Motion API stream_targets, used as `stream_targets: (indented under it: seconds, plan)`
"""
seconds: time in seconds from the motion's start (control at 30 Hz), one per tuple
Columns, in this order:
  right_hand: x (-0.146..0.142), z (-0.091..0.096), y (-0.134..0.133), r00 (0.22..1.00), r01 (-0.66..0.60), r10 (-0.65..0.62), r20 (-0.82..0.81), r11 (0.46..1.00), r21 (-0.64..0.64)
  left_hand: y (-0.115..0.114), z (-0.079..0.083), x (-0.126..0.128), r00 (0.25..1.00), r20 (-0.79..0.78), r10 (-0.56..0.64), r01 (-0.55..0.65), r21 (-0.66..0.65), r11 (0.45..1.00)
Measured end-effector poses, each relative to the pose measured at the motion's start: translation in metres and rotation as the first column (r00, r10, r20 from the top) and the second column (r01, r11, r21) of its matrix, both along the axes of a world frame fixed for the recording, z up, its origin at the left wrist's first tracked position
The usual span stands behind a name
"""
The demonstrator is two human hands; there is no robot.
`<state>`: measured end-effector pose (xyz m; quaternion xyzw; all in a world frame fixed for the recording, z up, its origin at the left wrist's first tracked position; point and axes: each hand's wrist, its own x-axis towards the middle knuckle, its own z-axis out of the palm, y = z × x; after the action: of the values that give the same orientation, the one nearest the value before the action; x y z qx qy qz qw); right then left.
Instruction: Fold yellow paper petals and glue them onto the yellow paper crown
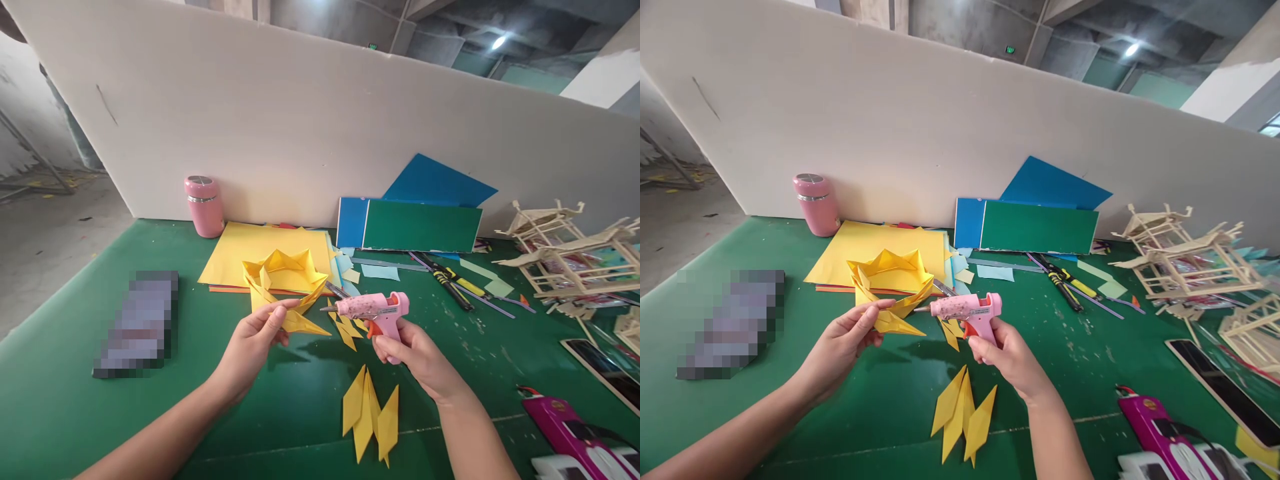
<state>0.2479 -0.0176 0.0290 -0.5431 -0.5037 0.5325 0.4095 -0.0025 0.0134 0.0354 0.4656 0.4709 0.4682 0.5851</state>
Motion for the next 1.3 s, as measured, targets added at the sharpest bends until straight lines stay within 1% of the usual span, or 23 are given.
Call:
stream_targets:
  seconds: [0.1, 0.17, 0.23, 0.33, 0.43, 0.53, 0.6, 0.73, 0.87, 0.97, 1.07, 1.17, 1.3]
  plan:
    - [-0.003, -0.003, 0.002, 0.996, 0.074, -0.074, -0.04, 0.997, 0.003, 0.0, -0.001, 0.001, 0.999, 0.039, -0.009, 0.011, -0.045, 0.999]
    - [-0.006, -0.004, 0.002, 0.991, 0.119, -0.119, -0.054, 0.993, 0.008, 0.0, -0.002, 0.001, 0.999, 0.035, -0.018, 0.02, -0.06, 0.998]
    - [-0.009, -0.004, 0.003, 0.985, 0.167, -0.166, -0.044, 0.986, 0.02, 0.0, -0.002, 0.002, 0.999, 0.022, -0.035, 0.036, -0.072, 0.997]
    - [-0.011, -0.003, 0.003, 0.971, 0.239, -0.239, -0.009, 0.97, 0.035, -0.001, -0.003, 0.002, 0.996, 0.015, -0.092, 0.093, -0.093, 0.991]
    - [-0.012, -0.003, 0.003, 0.961, 0.277, -0.277, -0.006, 0.96, 0.045, -0.002, -0.004, 0.002, 0.99, -0.001, -0.139, 0.139, -0.042, 0.989]
    - [-0.013, -0.002, 0.002, 0.965, 0.261, -0.262, 0.019, 0.963, 0.062, 0.0, -0.006, 0.002, 0.991, -0.039, -0.132, 0.134, 0.072, 0.988]
    - [-0.014, -0.002, 0.002, 0.971, 0.231, -0.234, 0.051, 0.971, 0.067, 0.002, -0.007, 0.001, 0.992, -0.069, -0.109, 0.117, 0.118, 0.986]
    - [-0.016, -0.004, 0.001, 0.984, 0.151, -0.156, 0.088, 0.987, 0.059, 0.005, -0.007, -0.003, 0.993, -0.105, -0.044, 0.058, 0.129, 0.99]
    - [-0.016, -0.009, 0.002, 0.988, 0.12, -0.123, 0.092, 0.992, 0.038, 0.005, -0.001, -0.006, 0.993, -0.115, -0.018, 0.035, 0.142, 0.989]
    - [-0.016, -0.012, 0.001, 0.989, 0.11, -0.112, 0.1, 0.993, 0.031, 0.006, 0.001, -0.007, 0.989, -0.148, -0.001, 0.03, 0.195, 0.98]
    - [-0.018, -0.011, 0.0, 0.988, 0.102, -0.106, 0.115, 0.994, 0.041, 0.009, -0.004, -0.008, 0.985, -0.174, 0.017, 0.03, 0.265, 0.964]
    - [-0.021, -0.01, -0.001, 0.989, 0.072, -0.079, 0.129, 0.996, 0.055, 0.013, -0.008, -0.009, 0.979, -0.19, 0.067, 0.003, 0.349, 0.937]
    - [-0.025, -0.011, -0.001, 0.992, 0.073, -0.082, 0.098, 0.993, 0.09, 0.015, -0.008, -0.012, 0.975, -0.202, 0.093, -0.012, 0.373, 0.928]
